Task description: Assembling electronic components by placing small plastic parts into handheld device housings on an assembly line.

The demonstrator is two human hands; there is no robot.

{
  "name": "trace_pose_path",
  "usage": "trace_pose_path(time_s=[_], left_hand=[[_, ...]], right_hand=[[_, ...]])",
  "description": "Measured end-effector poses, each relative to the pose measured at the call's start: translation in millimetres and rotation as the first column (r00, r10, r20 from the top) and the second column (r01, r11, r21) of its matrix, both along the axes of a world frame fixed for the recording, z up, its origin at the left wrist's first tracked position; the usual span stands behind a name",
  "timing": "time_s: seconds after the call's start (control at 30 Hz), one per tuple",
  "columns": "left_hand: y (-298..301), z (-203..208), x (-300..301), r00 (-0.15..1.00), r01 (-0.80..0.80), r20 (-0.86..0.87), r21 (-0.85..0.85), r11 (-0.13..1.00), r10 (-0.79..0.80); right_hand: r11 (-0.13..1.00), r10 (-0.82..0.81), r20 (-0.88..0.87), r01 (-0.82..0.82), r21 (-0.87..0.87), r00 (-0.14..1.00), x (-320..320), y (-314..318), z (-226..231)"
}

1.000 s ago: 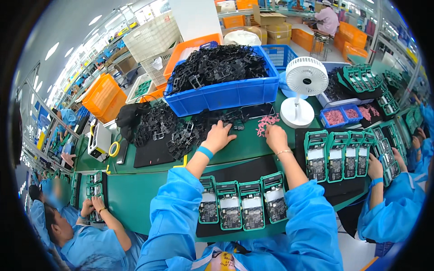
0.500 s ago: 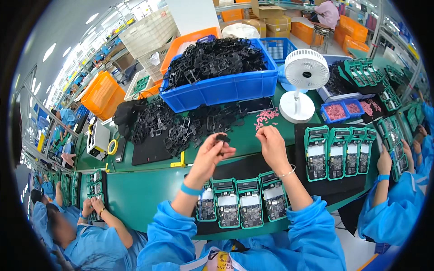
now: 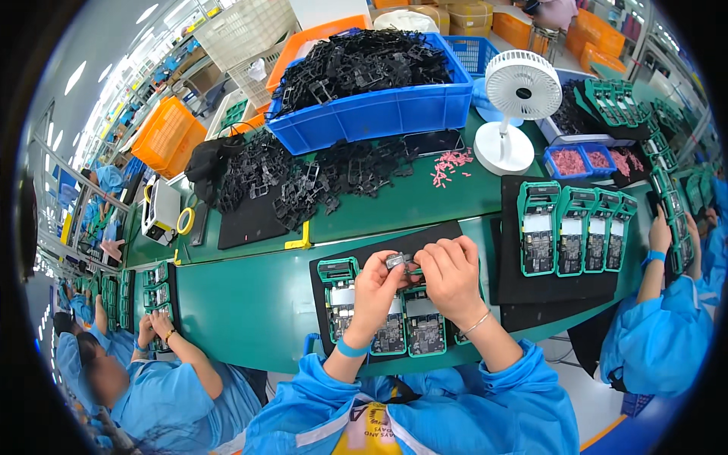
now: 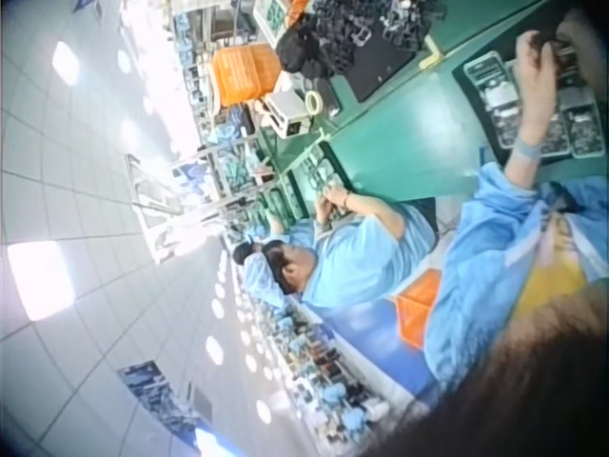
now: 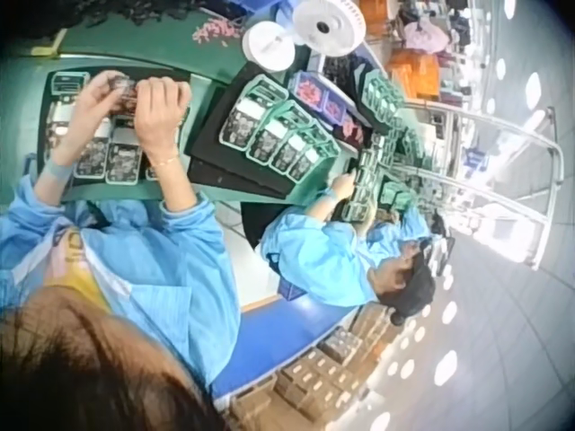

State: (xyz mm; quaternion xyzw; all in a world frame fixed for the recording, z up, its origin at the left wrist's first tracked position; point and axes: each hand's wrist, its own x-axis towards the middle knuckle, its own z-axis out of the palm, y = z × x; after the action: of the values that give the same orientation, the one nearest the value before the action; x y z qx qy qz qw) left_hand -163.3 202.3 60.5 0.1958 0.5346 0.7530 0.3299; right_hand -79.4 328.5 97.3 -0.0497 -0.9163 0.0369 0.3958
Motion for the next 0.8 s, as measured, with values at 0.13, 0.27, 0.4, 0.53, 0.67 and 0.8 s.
trace_pose_path(time_s=[0.13,0.27,0.4,0.53,0.67,0.8], left_hand=[[-0.9,5.9,2.5,0.995,0.020,-0.097,-0.079,0.997,-0.028],[-3.1,3.5,2.4,0.990,0.028,-0.134,-0.098,0.995,-0.041],[-7.8,2.2,3.1,0.983,0.038,-0.174,-0.159,0.987,-0.066],[-10.2,-2.4,-1.6,0.998,0.068,0.000,-0.068,0.995,-0.068],[-8.7,0.6,-2.6,0.998,0.070,0.007,-0.047,0.996,-0.070],[-10.5,0.1,-2.5,0.998,0.063,0.014,-0.047,0.997,-0.062]], right_hand=[[0.999,0.011,0.028,-0.012,0.047,1.000,4.6,2.6,-0.7],[0.997,0.040,0.024,-0.041,0.061,0.999,6.3,0.6,-6.1],[0.998,0.060,-0.014,-0.060,-0.003,0.998,3.5,-2.6,-8.4],[0.776,0.234,-0.032,-0.207,-0.596,0.972,8.0,0.0,-11.2],[0.069,0.391,-0.165,-0.207,-0.976,0.905,3.5,12.9,-14.3],[-0.063,0.380,-0.119,-0.102,-0.993,0.917,-1.7,6.7,-21.7]])
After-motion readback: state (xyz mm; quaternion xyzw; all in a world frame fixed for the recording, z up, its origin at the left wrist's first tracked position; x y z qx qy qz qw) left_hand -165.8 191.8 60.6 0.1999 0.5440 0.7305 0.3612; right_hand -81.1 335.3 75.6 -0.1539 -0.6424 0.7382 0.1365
